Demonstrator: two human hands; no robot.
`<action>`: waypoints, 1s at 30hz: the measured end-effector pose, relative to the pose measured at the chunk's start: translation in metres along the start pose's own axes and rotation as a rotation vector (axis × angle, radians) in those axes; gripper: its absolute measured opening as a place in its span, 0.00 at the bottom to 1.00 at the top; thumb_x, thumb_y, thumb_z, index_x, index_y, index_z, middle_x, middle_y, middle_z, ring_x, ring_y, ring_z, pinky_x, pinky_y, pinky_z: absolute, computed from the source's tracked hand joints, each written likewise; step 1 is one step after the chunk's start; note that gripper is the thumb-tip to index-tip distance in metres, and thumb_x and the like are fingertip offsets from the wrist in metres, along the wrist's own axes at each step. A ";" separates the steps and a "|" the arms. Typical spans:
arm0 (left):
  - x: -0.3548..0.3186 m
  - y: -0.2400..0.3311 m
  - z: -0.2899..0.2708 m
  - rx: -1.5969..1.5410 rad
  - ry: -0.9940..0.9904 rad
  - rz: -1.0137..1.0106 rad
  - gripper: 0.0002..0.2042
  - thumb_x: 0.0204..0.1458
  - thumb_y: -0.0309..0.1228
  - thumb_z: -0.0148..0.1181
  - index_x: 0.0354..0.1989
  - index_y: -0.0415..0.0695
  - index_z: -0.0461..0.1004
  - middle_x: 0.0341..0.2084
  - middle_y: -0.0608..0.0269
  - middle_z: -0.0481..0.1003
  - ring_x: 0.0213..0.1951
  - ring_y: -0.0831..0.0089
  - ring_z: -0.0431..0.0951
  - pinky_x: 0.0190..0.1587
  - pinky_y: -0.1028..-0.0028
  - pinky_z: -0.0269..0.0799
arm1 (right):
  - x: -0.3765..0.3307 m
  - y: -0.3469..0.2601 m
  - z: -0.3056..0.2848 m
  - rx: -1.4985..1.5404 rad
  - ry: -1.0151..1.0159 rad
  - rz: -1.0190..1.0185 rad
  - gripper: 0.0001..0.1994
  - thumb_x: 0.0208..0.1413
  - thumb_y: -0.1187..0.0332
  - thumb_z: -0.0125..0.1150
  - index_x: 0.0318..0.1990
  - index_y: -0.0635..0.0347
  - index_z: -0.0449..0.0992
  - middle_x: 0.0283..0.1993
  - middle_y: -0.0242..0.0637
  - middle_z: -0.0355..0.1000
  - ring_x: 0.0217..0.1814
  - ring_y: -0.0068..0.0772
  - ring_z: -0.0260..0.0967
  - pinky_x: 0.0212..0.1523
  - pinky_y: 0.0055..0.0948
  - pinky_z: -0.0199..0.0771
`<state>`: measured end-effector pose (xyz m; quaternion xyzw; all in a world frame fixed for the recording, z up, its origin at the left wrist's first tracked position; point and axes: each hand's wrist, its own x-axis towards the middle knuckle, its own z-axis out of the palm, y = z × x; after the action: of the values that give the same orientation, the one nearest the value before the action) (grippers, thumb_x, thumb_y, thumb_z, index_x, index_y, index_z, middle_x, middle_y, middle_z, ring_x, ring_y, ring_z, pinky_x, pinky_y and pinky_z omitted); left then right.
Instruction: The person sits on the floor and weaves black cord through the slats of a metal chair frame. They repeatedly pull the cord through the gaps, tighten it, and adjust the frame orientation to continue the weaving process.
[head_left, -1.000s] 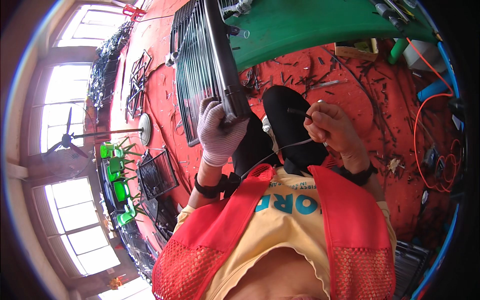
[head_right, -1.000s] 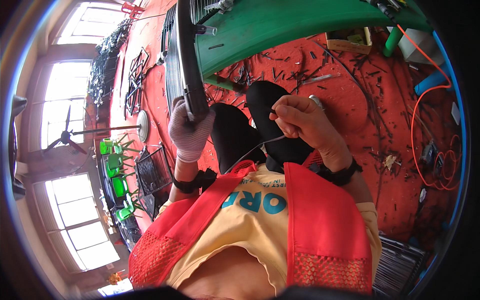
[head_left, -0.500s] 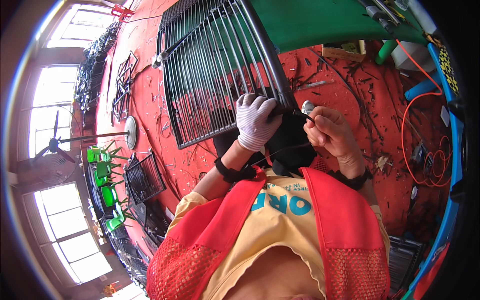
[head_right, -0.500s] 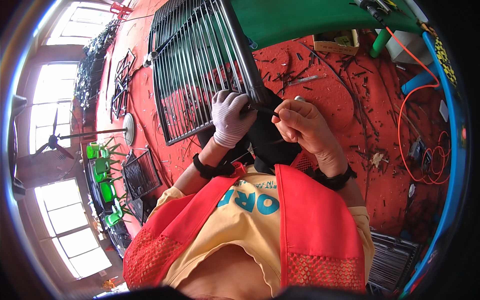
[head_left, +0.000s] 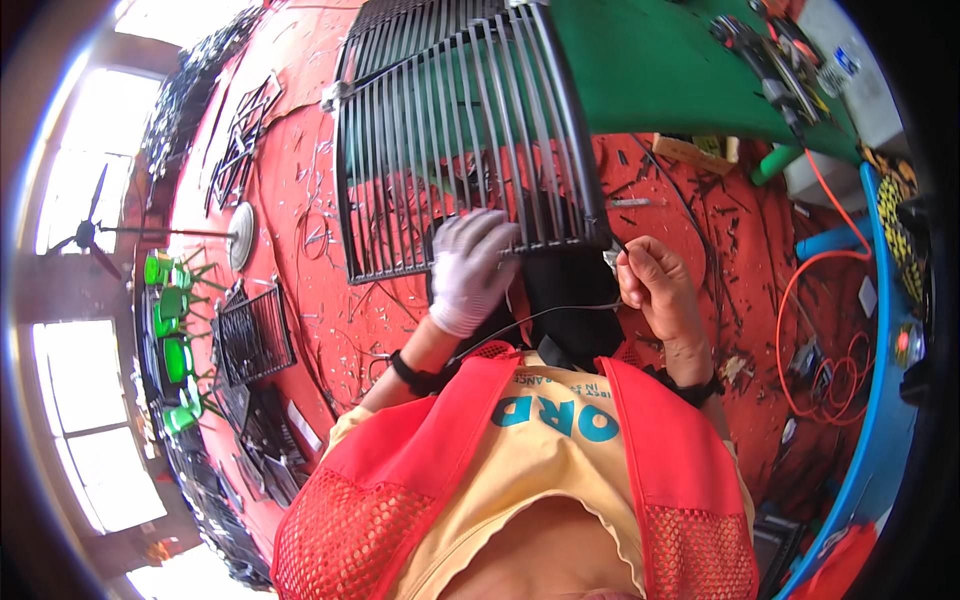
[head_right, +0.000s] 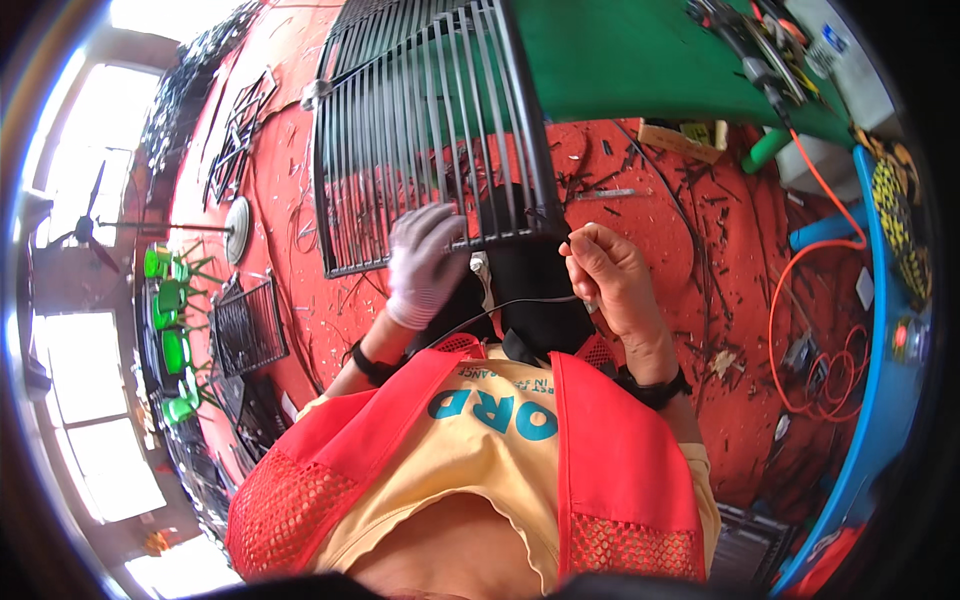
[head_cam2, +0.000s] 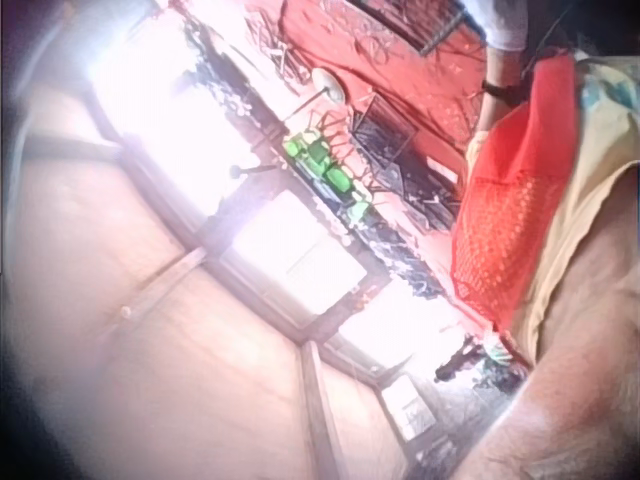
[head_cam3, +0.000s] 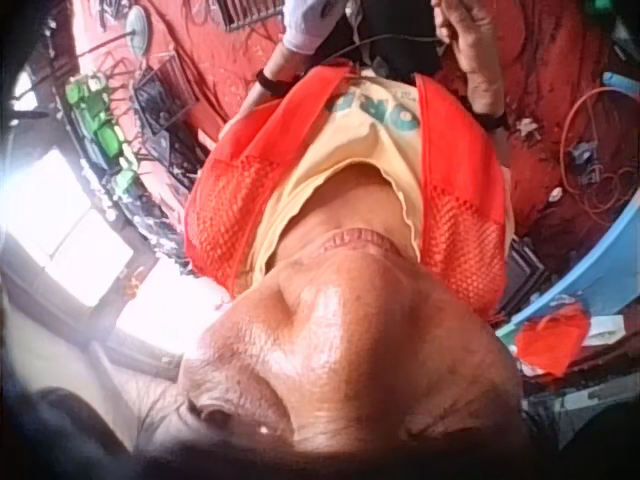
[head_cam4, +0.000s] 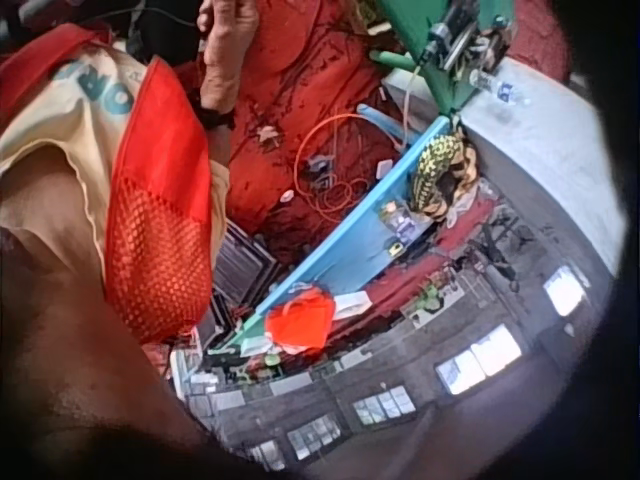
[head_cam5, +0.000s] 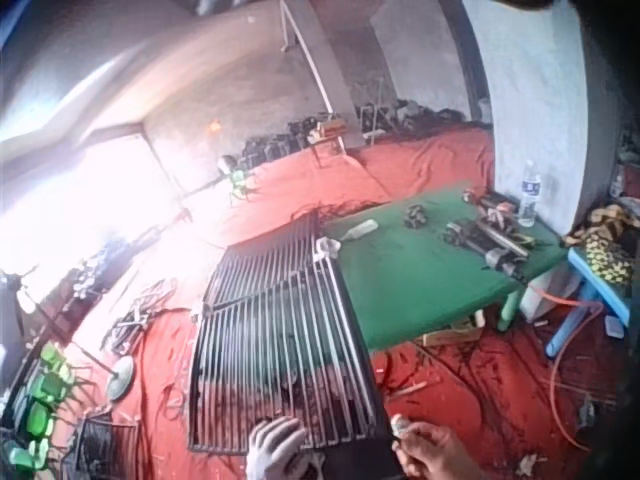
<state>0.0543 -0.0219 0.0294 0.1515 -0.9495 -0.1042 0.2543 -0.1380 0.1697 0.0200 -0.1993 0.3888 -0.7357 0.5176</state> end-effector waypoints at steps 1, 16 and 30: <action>-0.019 -0.020 -0.008 0.008 0.102 -0.140 0.22 0.39 0.21 0.62 0.48 0.41 0.72 0.49 0.54 0.71 0.53 0.56 0.69 0.57 0.61 0.61 | 0.005 0.005 0.005 -0.179 0.052 -0.053 0.10 0.61 0.62 0.54 0.36 0.60 0.73 0.23 0.26 0.65 0.23 0.13 0.59 0.23 0.15 0.60; -0.170 -0.184 0.007 -1.765 0.941 -1.354 0.43 0.50 0.62 0.50 0.64 0.39 0.51 0.64 0.50 0.55 0.64 0.51 0.56 0.65 0.53 0.53 | 0.041 0.017 -0.006 -0.608 0.388 -0.348 0.09 0.61 0.68 0.54 0.40 0.66 0.74 0.49 0.35 0.69 0.43 0.18 0.66 0.46 0.19 0.66; -0.173 -0.183 0.016 -1.963 1.094 -1.016 0.23 0.58 0.52 0.48 0.48 0.45 0.73 0.43 0.57 0.76 0.46 0.57 0.75 0.52 0.57 0.70 | 0.023 0.041 -0.007 -0.543 0.282 -0.194 0.09 0.62 0.64 0.54 0.38 0.62 0.73 0.34 0.30 0.72 0.36 0.20 0.69 0.43 0.20 0.67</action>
<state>0.2313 -0.1313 -0.1125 0.2718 -0.0712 -0.7830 0.5549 -0.1268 0.1446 -0.0187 -0.2623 0.6179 -0.6714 0.3140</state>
